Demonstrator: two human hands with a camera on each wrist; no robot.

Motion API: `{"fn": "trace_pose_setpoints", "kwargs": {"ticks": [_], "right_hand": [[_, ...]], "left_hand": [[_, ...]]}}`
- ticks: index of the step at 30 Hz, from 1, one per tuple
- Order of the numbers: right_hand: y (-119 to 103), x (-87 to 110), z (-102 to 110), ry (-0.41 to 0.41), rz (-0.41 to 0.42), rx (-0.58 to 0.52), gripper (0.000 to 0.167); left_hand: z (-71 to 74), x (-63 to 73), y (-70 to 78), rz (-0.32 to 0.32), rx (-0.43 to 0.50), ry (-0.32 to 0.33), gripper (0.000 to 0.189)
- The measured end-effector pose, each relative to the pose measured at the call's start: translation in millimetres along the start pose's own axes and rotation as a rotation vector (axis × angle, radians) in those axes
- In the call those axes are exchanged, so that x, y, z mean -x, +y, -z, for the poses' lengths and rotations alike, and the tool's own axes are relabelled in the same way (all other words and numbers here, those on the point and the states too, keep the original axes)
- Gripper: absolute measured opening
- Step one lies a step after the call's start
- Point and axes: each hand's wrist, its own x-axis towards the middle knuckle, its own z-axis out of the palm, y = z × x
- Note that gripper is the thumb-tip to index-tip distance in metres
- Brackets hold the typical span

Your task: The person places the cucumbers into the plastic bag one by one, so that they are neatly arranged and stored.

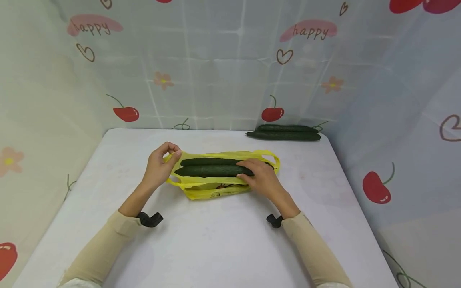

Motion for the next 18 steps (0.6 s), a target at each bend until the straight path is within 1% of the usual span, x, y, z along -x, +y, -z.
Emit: {"fn": "trace_pose_setpoints", "kwargs": {"ticks": [6,9,14,18], "right_hand": [[2.8,-0.4,-6.8,0.052,0.062,-0.01,0.042],[2.2,-0.8,-7.7,0.064,0.076,-0.035,0.042],[3.4,-2.6,-10.9,0.043,0.072,-0.062,0.041],[8.3,-2.2,-13.8,0.075,0.066,-0.013,0.041]], "left_hand": [[-0.1,0.6,-0.7,0.006,0.016,-0.008,0.014],[-0.7,1.3,-3.5,0.018,0.01,-0.015,0.014],[0.0,1.6,-3.6,0.008,0.024,0.002,0.013],[-0.4,-0.5,-1.1,-0.007,0.023,0.001,0.015]]}}
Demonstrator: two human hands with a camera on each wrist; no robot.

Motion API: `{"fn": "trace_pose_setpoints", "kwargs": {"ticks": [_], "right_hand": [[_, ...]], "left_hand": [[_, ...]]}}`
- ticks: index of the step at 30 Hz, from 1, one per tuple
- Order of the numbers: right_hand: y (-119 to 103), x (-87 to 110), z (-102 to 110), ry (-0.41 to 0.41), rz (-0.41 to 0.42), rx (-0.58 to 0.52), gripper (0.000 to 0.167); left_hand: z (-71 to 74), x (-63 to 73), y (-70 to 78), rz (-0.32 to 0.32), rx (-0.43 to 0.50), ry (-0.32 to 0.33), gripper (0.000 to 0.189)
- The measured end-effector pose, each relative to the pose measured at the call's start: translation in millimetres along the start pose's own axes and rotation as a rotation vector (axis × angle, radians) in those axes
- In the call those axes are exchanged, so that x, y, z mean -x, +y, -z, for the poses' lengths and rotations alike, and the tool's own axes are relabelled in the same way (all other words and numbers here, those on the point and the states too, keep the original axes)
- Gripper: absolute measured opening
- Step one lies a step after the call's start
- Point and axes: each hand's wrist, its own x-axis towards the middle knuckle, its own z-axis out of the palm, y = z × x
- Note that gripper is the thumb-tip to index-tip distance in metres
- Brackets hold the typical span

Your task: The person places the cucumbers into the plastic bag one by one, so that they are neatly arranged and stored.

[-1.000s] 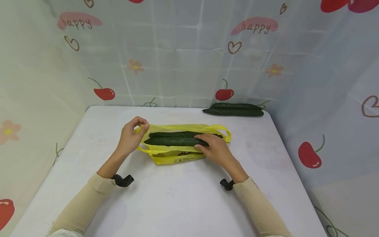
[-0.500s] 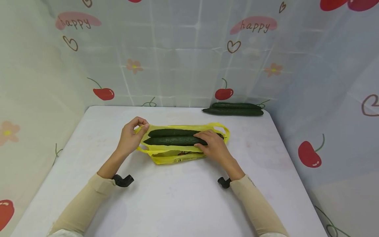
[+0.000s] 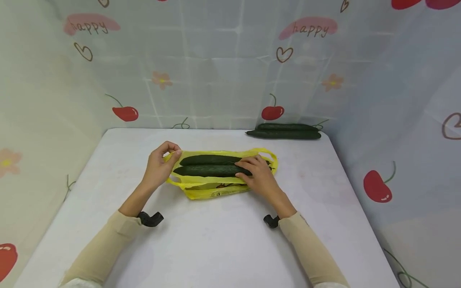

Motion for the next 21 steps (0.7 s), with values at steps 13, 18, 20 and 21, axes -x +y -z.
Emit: {"fn": "trace_pose_setpoints", "kwargs": {"ticks": [13,18,20,21], "right_hand": [[24.7,10.8,27.8,-0.252,-0.38,0.106,0.086],[30.1,18.9,30.9,-0.198,-0.413,0.136,0.082],[30.2,19.1,34.9,-0.192,-0.452,0.098,0.082],[30.8,18.7,36.7,-0.196,-0.476,0.078,0.083]], "left_hand": [[-1.5,-0.7,-4.6,-0.005,-0.02,-0.014,0.015],[-0.7,0.8,-2.7,0.0,-0.023,-0.01,0.013],[0.4,0.7,-1.2,-0.002,-0.016,-0.009,0.013],[0.8,0.7,-0.5,-0.003,-0.009,-0.008,0.013]]}}
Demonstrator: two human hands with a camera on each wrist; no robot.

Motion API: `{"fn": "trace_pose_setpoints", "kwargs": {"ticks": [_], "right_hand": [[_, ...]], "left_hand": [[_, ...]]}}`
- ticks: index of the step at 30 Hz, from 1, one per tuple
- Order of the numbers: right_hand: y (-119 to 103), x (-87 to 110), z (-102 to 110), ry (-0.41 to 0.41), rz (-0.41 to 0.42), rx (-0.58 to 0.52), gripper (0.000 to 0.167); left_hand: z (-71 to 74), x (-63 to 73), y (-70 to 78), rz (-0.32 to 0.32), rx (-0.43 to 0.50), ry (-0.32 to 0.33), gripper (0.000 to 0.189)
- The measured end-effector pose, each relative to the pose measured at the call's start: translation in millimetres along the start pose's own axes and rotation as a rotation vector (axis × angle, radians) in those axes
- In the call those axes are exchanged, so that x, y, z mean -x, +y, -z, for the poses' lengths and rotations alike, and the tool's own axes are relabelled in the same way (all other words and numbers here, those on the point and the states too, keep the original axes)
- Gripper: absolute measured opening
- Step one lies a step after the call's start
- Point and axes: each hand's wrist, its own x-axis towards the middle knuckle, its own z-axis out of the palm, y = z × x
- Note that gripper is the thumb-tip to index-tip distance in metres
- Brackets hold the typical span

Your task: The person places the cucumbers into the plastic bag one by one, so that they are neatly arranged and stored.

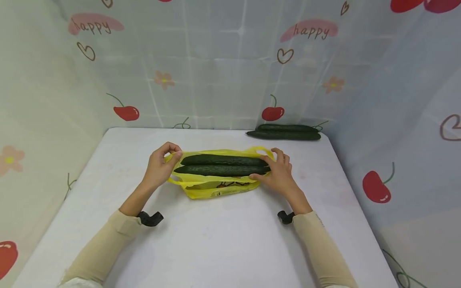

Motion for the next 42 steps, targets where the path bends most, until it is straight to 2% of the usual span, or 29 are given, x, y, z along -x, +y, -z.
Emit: {"fn": "trace_pose_setpoints", "kwargs": {"ticks": [6,9,14,18,22,30,33,39,42], "right_hand": [[5.3,-3.6,8.5,-0.124,-0.12,-0.101,0.09],[7.2,-4.3,13.2,-0.144,-0.135,-0.142,0.088],[12.2,0.2,20.8,-0.073,-0.119,-0.19,0.075],[15.1,7.0,29.5,0.022,-0.054,-0.258,0.064],[10.2,15.7,38.9,0.071,0.023,-0.347,0.069],[-21.7,33.7,52.5,0.058,0.091,-0.487,0.069],[-30.8,41.7,57.4,0.073,0.1,-0.512,0.068],[-37.8,51.2,68.7,0.213,0.119,-0.543,0.067],[-37.8,52.1,72.5,0.21,0.131,-0.506,0.067]], "left_hand": [[-0.8,-0.7,-1.2,-0.003,0.005,0.002,0.014],[-1.2,-0.7,-1.8,-0.004,0.007,0.001,0.014],[-1.9,-0.9,-2.1,0.001,0.002,-0.014,0.016],[-1.0,-1.3,-0.2,0.002,-0.001,0.001,0.014],[-0.2,-1.5,0.3,0.01,0.002,0.016,0.013],[-1.5,-2.7,-1.8,0.01,0.0,0.015,0.015],[-1.1,-3.0,-4.0,0.008,-0.006,0.035,0.015],[2.6,-6.2,-6.1,-0.013,0.005,0.087,0.014],[3.7,-6.7,-6.1,0.007,0.015,0.084,0.013]]}}
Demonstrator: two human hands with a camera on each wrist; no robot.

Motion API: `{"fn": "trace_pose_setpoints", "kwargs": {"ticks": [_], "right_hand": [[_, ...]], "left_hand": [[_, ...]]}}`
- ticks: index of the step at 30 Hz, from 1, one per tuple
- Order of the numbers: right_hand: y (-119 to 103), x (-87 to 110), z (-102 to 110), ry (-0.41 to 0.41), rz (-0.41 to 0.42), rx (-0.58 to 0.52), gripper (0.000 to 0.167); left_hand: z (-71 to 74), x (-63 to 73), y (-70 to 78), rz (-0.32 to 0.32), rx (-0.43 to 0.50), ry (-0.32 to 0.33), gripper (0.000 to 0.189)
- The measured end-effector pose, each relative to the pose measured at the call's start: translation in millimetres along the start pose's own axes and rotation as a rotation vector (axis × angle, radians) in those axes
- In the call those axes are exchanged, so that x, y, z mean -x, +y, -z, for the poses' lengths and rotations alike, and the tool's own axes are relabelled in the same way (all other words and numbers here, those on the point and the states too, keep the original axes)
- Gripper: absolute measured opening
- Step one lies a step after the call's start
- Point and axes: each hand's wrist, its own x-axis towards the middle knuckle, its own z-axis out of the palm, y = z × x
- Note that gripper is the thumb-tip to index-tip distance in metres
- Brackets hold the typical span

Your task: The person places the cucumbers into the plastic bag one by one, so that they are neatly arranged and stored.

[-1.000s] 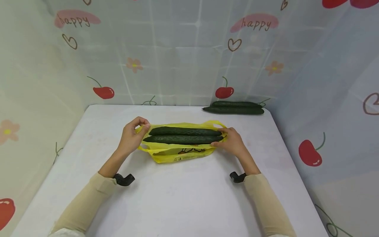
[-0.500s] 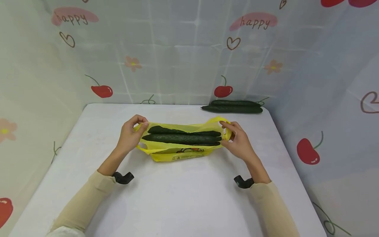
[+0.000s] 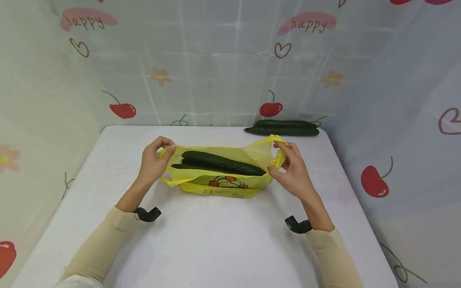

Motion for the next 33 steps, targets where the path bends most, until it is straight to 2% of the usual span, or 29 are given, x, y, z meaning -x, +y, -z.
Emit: {"fn": "trace_pose_setpoints", "kwargs": {"ticks": [2,4,7,10,13,16,19,22,24,27,33], "right_hand": [[-0.7,-0.9,2.4,-0.002,0.023,0.013,0.06],[0.8,-1.4,6.4,0.033,0.065,-0.025,0.044],[10.2,-3.3,13.2,0.148,0.175,-0.143,0.016],[26.4,-9.2,19.8,0.265,0.261,-0.262,0.013],[47.2,-18.0,25.1,0.349,0.229,-0.249,0.014],[74.8,-28.9,29.1,0.362,0.106,-0.173,0.019],[104.3,-40.0,33.3,0.325,-0.08,-0.021,0.03],[131.4,-51.5,38.3,0.226,-0.266,0.124,0.048],[145.7,-58.8,41.6,0.14,-0.356,0.216,0.06],[164.0,-71.5,46.2,0.047,-0.408,0.325,0.071],[185.8,-95.2,56.6,-0.056,-0.363,0.524,0.096]], "left_hand": [[1.8,0.3,0.7,0.011,0.005,-0.004,0.013],[3.0,0.5,1.1,0.019,0.009,-0.008,0.013],[4.5,1.0,2.4,0.018,0.002,-0.007,0.014],[6.0,1.2,3.8,0.018,-0.011,-0.006,0.015],[7.2,1.7,5.1,0.021,-0.013,-0.007,0.015],[7.6,1.9,4.9,0.024,-0.012,-0.004,0.014],[7.7,2.1,4.5,0.025,-0.008,-0.001,0.014],[7.4,2.0,3.6,0.025,-0.01,-0.003,0.014],[7.1,2.2,3.1,0.028,-0.01,-0.008,0.015],[7.2,2.2,2.3,0.029,-0.009,-0.012,0.014],[8.3,0.4,3.1,0.025,-0.011,-0.022,0.014]]}}
